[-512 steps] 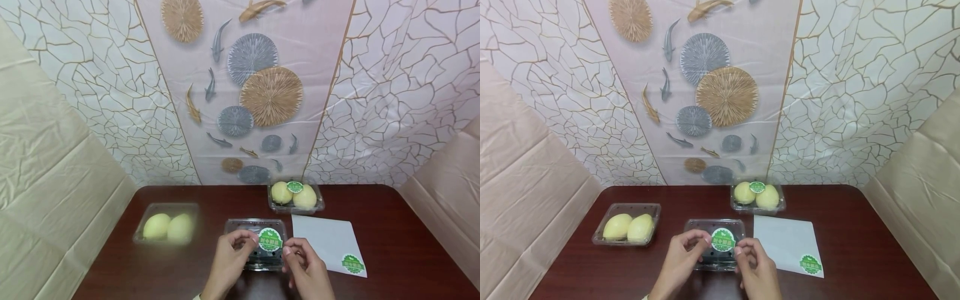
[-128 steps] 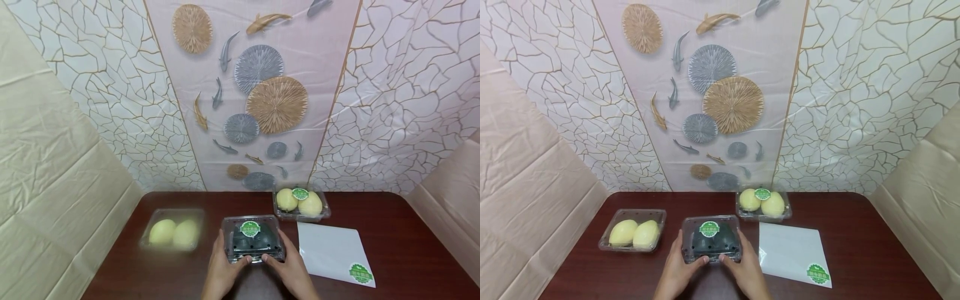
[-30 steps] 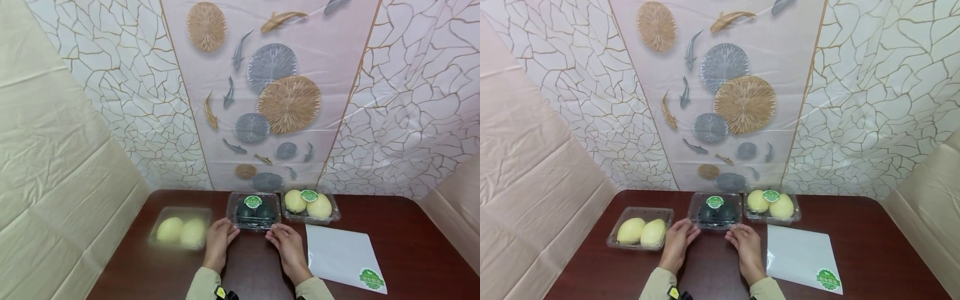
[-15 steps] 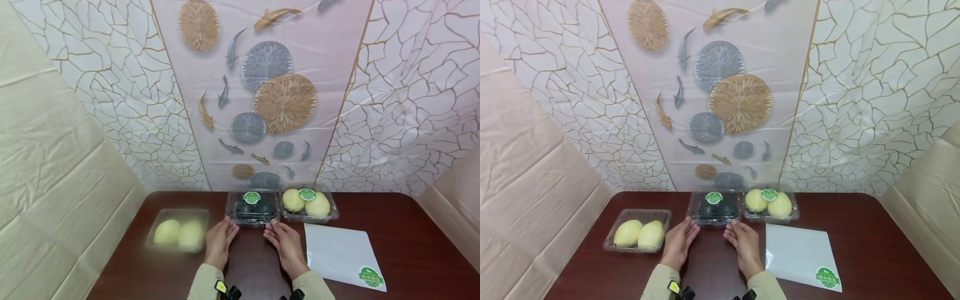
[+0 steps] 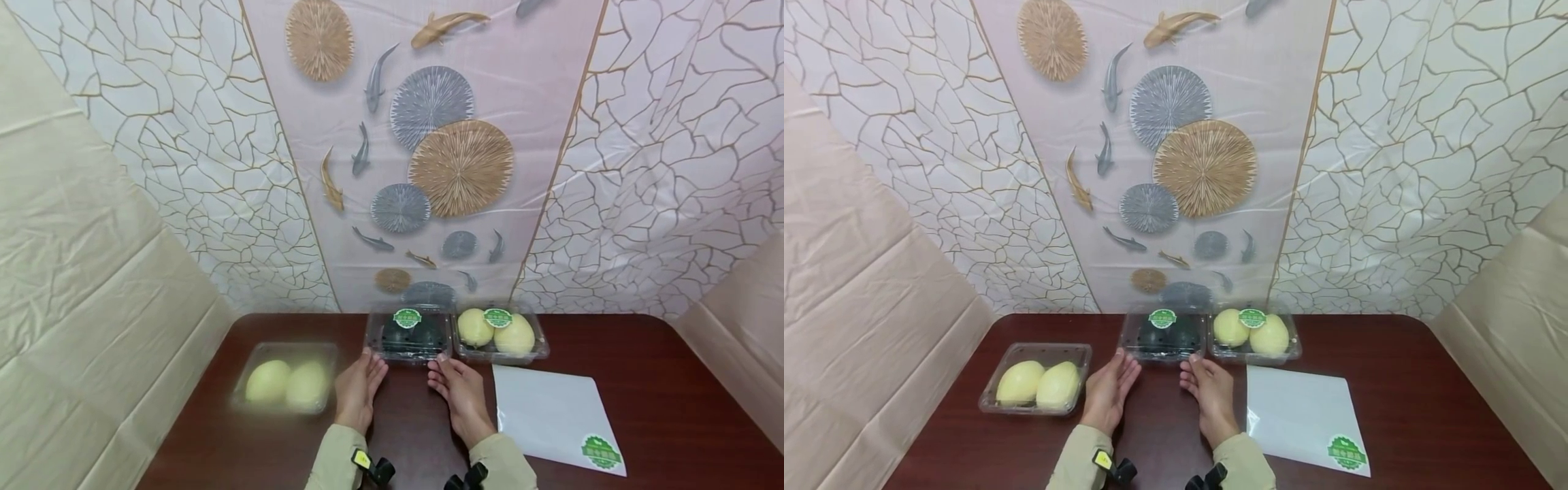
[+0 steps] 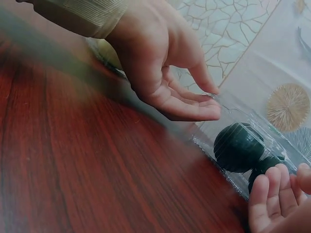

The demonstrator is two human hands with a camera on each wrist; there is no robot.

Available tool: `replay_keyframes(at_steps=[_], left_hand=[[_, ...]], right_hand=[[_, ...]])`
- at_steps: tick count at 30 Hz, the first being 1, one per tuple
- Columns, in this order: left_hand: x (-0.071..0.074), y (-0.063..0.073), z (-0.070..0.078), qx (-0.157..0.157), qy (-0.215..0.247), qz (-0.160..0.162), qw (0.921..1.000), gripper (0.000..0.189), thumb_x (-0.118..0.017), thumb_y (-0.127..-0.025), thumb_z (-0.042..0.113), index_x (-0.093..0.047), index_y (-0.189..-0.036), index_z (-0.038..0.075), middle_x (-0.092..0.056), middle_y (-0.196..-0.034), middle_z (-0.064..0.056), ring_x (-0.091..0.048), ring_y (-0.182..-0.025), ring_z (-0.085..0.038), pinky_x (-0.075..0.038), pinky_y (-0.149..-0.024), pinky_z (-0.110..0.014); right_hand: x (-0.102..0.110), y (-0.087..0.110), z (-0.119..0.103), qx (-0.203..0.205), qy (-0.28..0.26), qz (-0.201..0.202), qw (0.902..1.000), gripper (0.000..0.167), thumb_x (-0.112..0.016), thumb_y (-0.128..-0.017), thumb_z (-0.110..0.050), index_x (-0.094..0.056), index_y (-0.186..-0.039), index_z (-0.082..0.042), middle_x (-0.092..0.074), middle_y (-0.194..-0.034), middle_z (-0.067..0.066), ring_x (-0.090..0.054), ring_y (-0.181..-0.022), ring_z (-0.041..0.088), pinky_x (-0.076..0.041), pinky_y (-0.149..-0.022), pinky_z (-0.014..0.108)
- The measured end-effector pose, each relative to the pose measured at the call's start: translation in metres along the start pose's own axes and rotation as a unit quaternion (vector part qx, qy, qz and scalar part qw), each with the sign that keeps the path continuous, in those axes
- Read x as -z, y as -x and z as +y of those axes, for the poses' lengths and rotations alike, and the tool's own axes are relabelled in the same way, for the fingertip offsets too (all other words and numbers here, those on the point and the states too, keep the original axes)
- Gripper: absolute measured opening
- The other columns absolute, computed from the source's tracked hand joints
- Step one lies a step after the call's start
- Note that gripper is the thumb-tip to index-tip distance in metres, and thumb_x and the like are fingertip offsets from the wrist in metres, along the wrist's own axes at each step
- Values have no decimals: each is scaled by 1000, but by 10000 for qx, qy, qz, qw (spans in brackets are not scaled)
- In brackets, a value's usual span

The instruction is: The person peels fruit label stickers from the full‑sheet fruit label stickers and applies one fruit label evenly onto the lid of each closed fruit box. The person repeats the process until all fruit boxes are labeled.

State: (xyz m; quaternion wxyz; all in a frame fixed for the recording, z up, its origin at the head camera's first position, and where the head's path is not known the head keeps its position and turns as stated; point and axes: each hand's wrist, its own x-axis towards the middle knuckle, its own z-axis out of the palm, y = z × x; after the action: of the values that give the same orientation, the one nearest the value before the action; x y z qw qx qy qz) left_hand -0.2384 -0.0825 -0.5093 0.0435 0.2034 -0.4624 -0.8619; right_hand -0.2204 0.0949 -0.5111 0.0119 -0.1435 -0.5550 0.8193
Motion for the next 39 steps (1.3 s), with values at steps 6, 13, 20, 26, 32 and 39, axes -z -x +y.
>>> replay_keyframes(at_steps=[6,13,20,26,32,39], left_hand=[[-2,-2,0,19,98,-17,9999,42,-65,-106,16,-56,-135,-14,-73,-96,-8,-73,-88,-15,-63,-88,-32],[-5,-3,-1,99,53,-1,9999,46,-67,-106,19,-55,-137,-13,-72,-99,-8,-73,-90,-16,-62,-89,-32],[-3,-2,-2,114,-96,6,9999,43,-63,-108,18,-55,-136,-13,-70,-99,-9,-71,-89,-15,-63,-88,-32],[-2,0,-1,13,-294,-163,9994,50,-60,-109,19,-48,-142,-16,-70,-106,-13,-72,-94,-18,-62,-90,-33],[-2,-2,0,-86,-260,-222,9994,54,-61,-108,16,-44,-145,-19,-71,-108,-14,-73,-97,-18,-62,-92,-34],[-2,-3,1,-53,-250,-153,9996,56,-63,-107,17,-44,-147,-18,-74,-112,-16,-74,-101,-20,-62,-93,-35]], right_hand=[[-3,-1,0,-44,-15,152,9999,40,-59,-110,-19,-58,-132,13,-75,-91,1,-66,-76,10,-59,-67,25],[-4,0,-1,-100,-125,274,9995,43,-58,-110,-23,-58,-134,13,-75,-95,5,-65,-76,11,-61,-68,27],[-2,3,3,-202,-82,315,9993,45,-61,-109,-28,-60,-133,10,-74,-99,6,-65,-78,12,-60,-68,27],[1,4,0,-195,-84,267,9994,45,-62,-108,-28,-59,-132,9,-74,-97,3,-65,-77,11,-59,-67,27],[1,2,-2,-121,-90,239,9996,43,-61,-109,-26,-59,-131,11,-74,-94,2,-66,-77,11,-60,-67,26],[-1,-1,-3,-118,-55,261,9996,42,-61,-109,-25,-60,-131,11,-75,-96,4,-66,-76,11,-59,-66,27]])
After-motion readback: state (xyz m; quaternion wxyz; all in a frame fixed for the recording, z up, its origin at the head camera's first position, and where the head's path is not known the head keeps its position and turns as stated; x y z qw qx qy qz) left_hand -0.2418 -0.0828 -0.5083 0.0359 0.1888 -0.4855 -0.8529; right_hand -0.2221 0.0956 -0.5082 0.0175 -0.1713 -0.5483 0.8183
